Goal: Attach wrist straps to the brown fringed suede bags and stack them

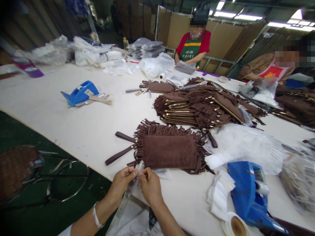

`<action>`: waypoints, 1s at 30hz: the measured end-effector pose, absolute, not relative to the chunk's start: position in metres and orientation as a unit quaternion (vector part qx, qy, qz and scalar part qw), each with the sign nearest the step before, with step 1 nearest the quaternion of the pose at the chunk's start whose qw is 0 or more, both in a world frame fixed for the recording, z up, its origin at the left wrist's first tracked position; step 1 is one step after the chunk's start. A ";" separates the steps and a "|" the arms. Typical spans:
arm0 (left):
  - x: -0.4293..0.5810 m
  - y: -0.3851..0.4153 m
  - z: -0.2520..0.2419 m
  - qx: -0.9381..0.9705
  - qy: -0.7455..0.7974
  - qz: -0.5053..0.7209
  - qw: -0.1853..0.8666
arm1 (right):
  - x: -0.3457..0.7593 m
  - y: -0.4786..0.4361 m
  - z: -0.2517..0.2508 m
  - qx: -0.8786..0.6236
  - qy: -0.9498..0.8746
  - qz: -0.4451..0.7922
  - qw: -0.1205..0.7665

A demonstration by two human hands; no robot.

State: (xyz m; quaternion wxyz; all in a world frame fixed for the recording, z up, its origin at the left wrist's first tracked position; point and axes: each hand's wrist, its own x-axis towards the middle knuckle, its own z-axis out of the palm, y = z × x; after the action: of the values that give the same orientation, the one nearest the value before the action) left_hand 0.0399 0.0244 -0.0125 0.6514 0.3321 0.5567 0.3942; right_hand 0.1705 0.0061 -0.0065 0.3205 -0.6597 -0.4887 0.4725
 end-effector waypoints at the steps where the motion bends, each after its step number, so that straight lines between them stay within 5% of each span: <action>1: 0.040 0.024 -0.013 0.329 0.555 0.396 0.653 | 0.170 0.006 -0.007 -0.663 -0.481 0.475 0.322; 13: 0.044 0.018 -0.017 0.302 0.558 0.435 0.639 | 0.164 0.003 -0.018 -0.677 -0.465 0.461 0.336; 30: 0.043 0.008 -0.030 0.369 0.583 0.442 0.573 | 0.150 0.006 -0.009 -0.659 -0.140 0.640 0.369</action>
State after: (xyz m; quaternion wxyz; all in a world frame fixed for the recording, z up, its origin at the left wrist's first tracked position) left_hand 0.0431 0.0081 -0.0297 0.5730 0.3691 0.5833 0.4419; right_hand 0.1498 0.0064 -0.0093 0.3692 -0.6594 -0.1399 0.6397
